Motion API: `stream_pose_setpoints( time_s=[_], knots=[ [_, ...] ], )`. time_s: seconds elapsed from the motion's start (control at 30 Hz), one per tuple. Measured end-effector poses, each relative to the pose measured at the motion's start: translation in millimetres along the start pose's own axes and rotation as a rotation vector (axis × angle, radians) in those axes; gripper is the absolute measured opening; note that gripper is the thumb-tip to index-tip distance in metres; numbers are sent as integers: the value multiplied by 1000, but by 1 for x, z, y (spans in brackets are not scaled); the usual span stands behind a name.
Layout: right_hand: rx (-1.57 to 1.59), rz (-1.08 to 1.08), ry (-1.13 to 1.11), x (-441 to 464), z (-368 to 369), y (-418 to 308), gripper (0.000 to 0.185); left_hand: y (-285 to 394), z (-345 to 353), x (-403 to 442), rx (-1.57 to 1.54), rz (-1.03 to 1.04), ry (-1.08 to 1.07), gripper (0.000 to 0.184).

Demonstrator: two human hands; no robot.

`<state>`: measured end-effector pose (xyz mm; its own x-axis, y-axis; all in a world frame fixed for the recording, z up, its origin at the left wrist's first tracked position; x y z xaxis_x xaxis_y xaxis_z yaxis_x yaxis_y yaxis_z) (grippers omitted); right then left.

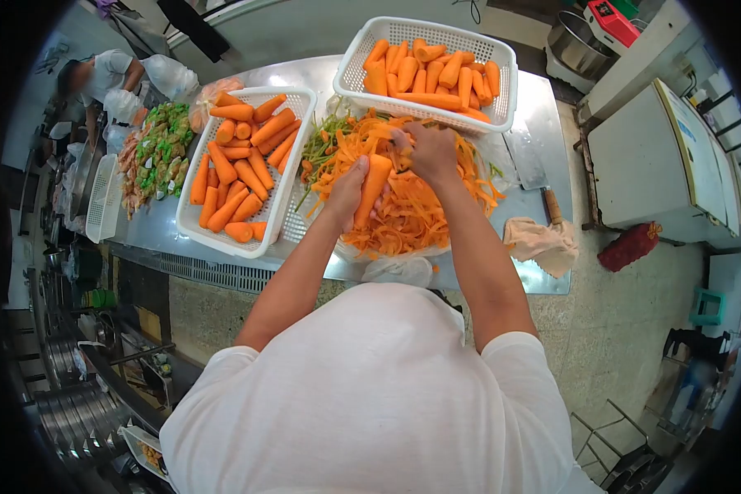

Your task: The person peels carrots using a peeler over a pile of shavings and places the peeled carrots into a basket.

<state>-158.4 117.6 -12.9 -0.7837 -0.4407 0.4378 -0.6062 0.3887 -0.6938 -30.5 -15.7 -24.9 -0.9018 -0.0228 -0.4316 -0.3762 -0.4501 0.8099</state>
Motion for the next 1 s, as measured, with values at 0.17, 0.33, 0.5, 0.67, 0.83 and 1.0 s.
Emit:
stream_pose_setpoints(
  time_s=[0.17, 0.33, 0.5, 0.67, 0.83, 1.0],
  knots=[
    [84, -36, -68, 1, -3, -21, 39, 4, 0, -7, 104, 39, 56, 36],
    [-66, 45, 78, 5, -2, -12, 40, 5, -2, 1, 9, 35, -15, 37],
    [52, 125, -29, -1, 10, 7, 40, 2, -5, 1, -41, -15, -22, 38],
    [194, 38, -57, -1, 2, -26, 41, 8, -5, -1, 79, 109, 1, 35],
    [20, 104, 26, 8, -4, -21, 44, 5, -3, -2, -125, 67, -71, 36],
    [-225, 32, 16, 8, -2, -15, 44, 5, -4, -6, -104, -20, -51, 38]
  ],
)
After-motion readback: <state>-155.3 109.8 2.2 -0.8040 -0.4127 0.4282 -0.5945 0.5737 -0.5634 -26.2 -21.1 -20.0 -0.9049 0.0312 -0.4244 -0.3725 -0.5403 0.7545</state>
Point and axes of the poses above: each hand's wrist, its own x-axis towards the middle knuckle, its own z-axis out of the palm, y = z × x, the point moved 3 cm from there along x, towards the middle knuckle, and after that the axes turned 2 degrees about y, right-handed, at the moved point
